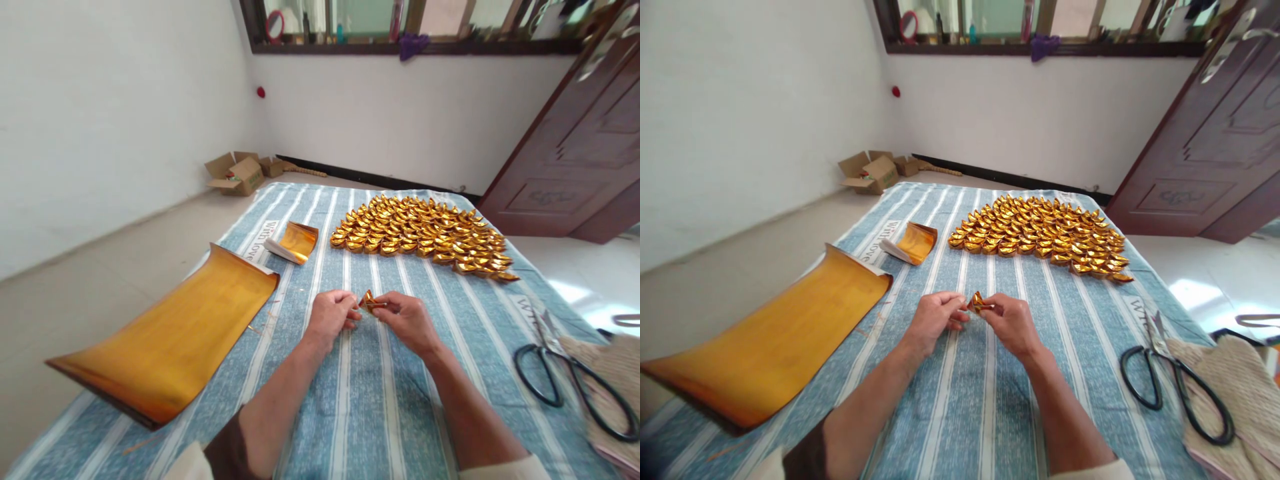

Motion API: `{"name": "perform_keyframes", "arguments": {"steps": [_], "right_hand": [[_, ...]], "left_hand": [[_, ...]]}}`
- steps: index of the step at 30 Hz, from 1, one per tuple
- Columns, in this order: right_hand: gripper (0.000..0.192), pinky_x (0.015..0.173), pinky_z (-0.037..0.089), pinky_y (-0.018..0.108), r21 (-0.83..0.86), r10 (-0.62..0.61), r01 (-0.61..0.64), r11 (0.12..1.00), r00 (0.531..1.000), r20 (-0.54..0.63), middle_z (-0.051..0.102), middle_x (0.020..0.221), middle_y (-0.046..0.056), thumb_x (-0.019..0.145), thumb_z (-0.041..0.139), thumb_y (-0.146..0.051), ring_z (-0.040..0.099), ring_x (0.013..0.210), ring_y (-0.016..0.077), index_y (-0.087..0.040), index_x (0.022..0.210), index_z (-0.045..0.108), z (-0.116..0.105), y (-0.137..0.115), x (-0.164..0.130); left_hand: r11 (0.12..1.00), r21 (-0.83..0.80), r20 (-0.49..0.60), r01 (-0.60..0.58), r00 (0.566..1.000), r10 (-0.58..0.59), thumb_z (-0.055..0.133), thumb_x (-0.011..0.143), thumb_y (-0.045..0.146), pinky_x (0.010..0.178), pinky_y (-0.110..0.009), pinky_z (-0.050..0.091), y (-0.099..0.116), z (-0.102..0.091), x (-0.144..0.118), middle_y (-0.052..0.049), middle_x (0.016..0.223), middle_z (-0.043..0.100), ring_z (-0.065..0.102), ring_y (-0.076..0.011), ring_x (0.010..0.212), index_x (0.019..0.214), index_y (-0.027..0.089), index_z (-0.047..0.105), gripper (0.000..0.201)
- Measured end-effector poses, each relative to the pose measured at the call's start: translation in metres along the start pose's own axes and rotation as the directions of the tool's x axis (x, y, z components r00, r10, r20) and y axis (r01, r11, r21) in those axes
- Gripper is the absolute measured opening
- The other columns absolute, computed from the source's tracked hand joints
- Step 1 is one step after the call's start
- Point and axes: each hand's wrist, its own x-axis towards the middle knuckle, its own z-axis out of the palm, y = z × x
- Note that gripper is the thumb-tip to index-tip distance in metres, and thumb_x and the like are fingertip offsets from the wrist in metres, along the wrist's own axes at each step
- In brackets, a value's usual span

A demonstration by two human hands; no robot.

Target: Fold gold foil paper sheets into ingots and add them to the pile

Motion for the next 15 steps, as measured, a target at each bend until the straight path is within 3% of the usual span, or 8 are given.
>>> {"name": "perform_keyframes", "arguments": {"steps": [2, 4, 15], "right_hand": [[0.017, 0.062, 0.049, 0.026, 0.219, 0.055, -0.053, 0.974, 0.999, -0.003, 0.075, 0.08, 0.003, 0.076, 0.066, -0.031, 0.068, 0.07, 0.0172, -0.019, 0.087, 0.071, 0.0003, 0.001, 0.0008], [0.02, 0.062, 0.049, 0.027, 0.303, 0.087, -0.081, 0.949, 0.996, -0.007, 0.075, 0.078, 0.004, 0.073, 0.068, -0.033, 0.068, 0.069, 0.0178, -0.018, 0.086, 0.071, 0.0012, 0.0015, 0.0012], [0.023, 0.059, 0.049, 0.027, 0.342, 0.108, -0.091, 0.935, 0.994, -0.031, 0.071, 0.065, 0.001, 0.071, 0.067, -0.033, 0.064, 0.059, 0.015, -0.017, 0.087, 0.073, -0.0017, -0.0072, 0.0022]], "left_hand": [[0.995, -0.073, 0.064, 0.069, 0.996, -0.065, 0.064, 0.077, 0.02, 0.044, -0.019, 0.047, 0.0004, -0.0016, -0.0025, -0.006, 0.071, 0.07, 0.065, -0.0127, 0.054, 0.076, 0.012, 0.068, 0.009], [0.981, -0.139, 0.119, 0.136, 0.986, -0.12, 0.064, 0.079, 0.022, 0.045, -0.019, 0.049, -0.0006, -0.0029, -0.004, -0.007, 0.071, 0.069, 0.065, -0.0125, 0.054, 0.08, 0.011, 0.068, 0.011], [0.868, -0.388, 0.234, 0.309, 0.944, -0.232, 0.06, 0.086, 0.023, 0.048, -0.022, 0.052, -0.005, -0.0007, -0.0012, -0.006, 0.07, 0.068, 0.066, -0.0137, 0.059, 0.078, 0.011, 0.067, 0.016]]}}
